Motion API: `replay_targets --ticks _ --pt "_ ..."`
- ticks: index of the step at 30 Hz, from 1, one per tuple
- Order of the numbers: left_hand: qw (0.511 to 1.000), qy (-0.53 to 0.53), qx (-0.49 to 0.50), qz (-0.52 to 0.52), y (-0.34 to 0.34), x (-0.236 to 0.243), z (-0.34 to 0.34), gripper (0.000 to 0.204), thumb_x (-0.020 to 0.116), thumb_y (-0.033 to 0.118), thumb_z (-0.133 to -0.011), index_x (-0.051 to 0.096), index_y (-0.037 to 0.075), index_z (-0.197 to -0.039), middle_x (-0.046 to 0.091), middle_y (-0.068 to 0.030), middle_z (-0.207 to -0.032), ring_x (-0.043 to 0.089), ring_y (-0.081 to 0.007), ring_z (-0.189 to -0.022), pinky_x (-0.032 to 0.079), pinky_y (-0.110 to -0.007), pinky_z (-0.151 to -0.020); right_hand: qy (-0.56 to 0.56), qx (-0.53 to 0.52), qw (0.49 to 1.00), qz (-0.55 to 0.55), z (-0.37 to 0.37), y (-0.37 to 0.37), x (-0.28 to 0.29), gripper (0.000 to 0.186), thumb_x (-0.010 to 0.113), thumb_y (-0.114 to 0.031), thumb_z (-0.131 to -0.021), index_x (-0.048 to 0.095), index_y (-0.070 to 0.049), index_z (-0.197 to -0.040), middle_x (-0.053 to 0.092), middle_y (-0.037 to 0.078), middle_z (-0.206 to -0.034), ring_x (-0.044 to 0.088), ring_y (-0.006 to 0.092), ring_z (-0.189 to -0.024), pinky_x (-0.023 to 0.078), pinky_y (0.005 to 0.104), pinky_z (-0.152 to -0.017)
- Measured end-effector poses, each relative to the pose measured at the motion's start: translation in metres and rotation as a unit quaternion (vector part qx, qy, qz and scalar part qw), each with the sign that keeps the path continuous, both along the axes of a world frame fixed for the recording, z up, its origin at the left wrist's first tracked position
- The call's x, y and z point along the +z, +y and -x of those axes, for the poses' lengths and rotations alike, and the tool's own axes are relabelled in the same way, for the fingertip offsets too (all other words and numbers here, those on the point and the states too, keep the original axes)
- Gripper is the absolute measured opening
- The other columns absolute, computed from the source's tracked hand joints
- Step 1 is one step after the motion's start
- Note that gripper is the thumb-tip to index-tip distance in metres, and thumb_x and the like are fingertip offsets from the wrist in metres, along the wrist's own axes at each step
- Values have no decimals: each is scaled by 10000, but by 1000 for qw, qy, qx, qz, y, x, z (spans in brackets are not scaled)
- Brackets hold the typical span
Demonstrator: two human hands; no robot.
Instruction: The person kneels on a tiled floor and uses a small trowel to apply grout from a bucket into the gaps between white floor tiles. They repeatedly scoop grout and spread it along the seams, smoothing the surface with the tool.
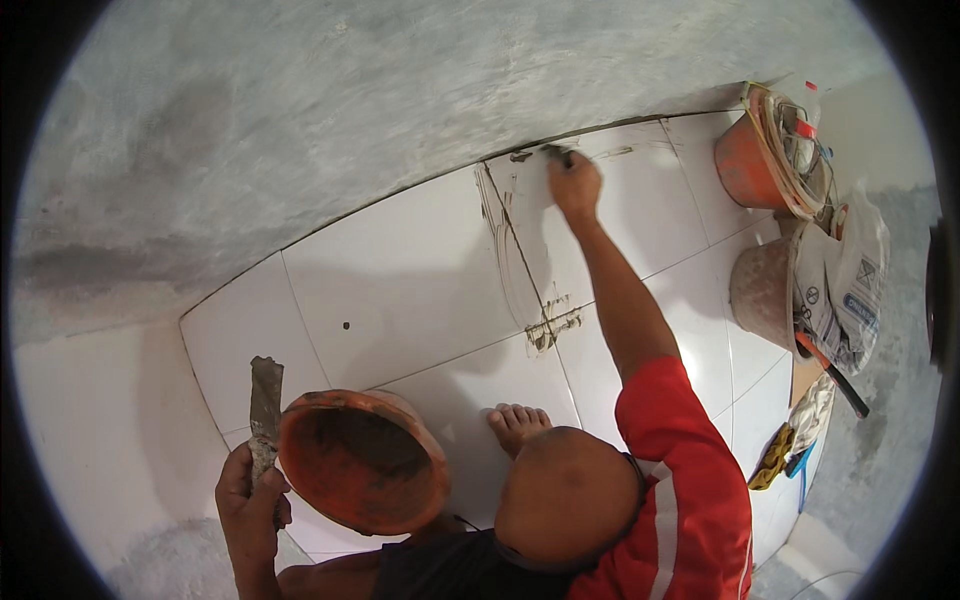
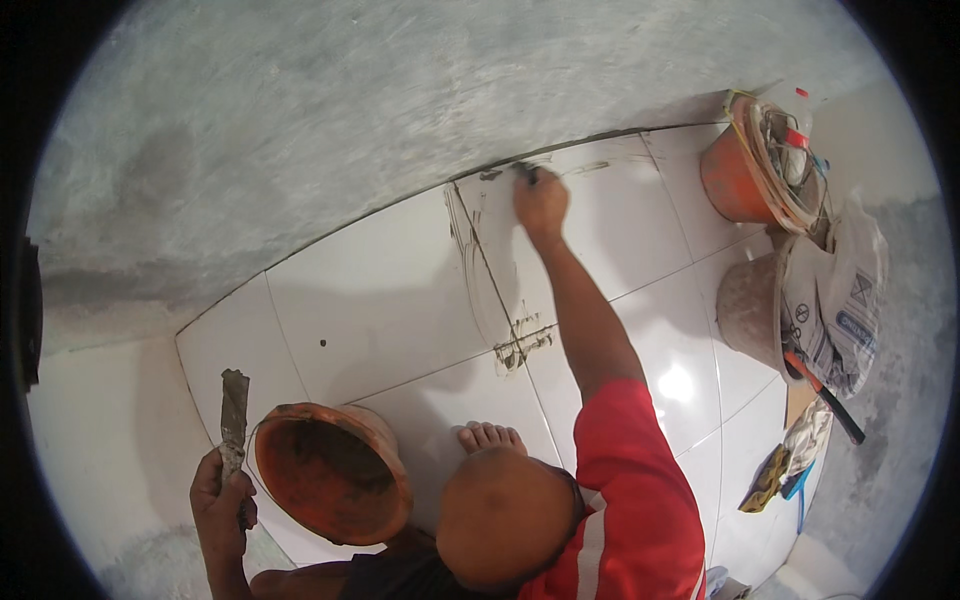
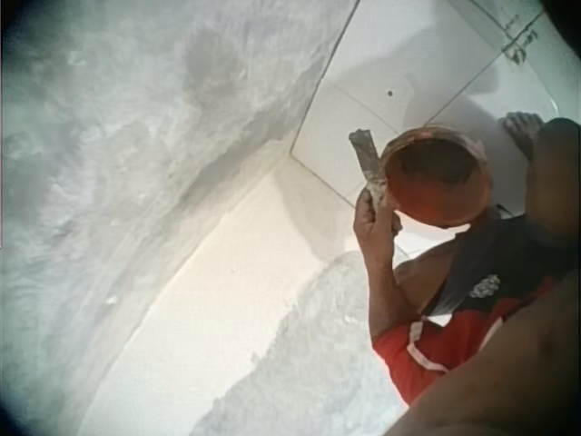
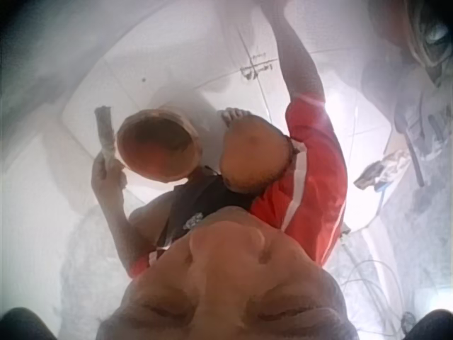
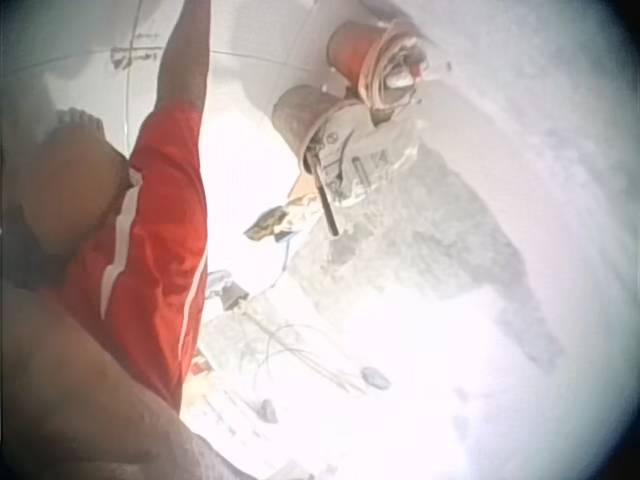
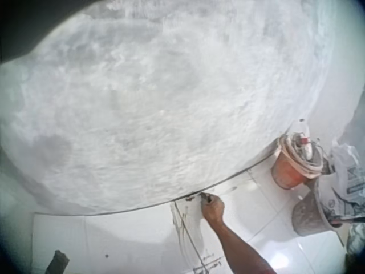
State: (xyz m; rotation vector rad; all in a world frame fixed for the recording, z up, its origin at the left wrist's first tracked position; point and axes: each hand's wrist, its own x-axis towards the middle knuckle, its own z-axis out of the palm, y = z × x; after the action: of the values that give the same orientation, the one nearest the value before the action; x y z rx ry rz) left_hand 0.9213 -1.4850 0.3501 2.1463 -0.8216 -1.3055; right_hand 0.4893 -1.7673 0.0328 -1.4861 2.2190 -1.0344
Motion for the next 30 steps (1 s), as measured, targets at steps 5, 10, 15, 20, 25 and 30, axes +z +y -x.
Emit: replay_targets --ticks 5,10,15,20,25,30 --pt "1000 21 2 -5 1 -2 -1 355 638 107 -902 596 -35 -1224 637 -29 -796 488 -47 -492 403 -212 -419 111 -22 994 2 8 -27 -4 233 658 -229 -855 656 2 -823 675 239 -841 662 436 -824 526 527 -757" --pt "1000 2 -21 12 -6 -5 7 367 619 122 -907 588 -9 -1249 605 -27 -754 470 -53 -461 375 -209 -406 71 157 985 13 -85 -4 -25 197 666 -214 -854 661 -17 -866 662 228 -901 652 426 -865 532 501 -807" --pt "999 -5 -19 25 -1 -5 4 386 609 138 -907 581 0 -1267 584 -27 -727 452 -56 -442 357 -208 -395 -185 131 974 -23 -78 12 -13 255 702 -249 -857 679 2 -821 685 221 -776 684 386 -744 531 464 -708" --pt "1000 6 16 19 8 -5 -7 370 618 97 -902 588 -33 -1248 600 -36 -773 470 -52 -482 397 -210 -420 -42 -62 997 31 3 -14 4 273 696 -248 -850 689 14 -774 687 214 -712 662 397 -643 512 485 -630" --pt "1000 -2 -7 14 3 -4 -3 367 605 143 -912 582 -9 -1245 582 -29 -726 455 -57 -438 358 -205 -391 112 35 993 14 -42 -28 -11 200 649 -202 -847 679 -5 -863 663 229 -841 664 437 -892 529 518 -802" --pt "999 0 -33 18 -3 -6 2 362 607 170 -917 585 -14 -1228 584 -32 -726 464 -60 -436 357 -207 -389 37 139 990 -1 -74 -1 -21 240 659 -244 -853 679 -5 -859 681 234 -865 665 434 -902 528 513 -813"
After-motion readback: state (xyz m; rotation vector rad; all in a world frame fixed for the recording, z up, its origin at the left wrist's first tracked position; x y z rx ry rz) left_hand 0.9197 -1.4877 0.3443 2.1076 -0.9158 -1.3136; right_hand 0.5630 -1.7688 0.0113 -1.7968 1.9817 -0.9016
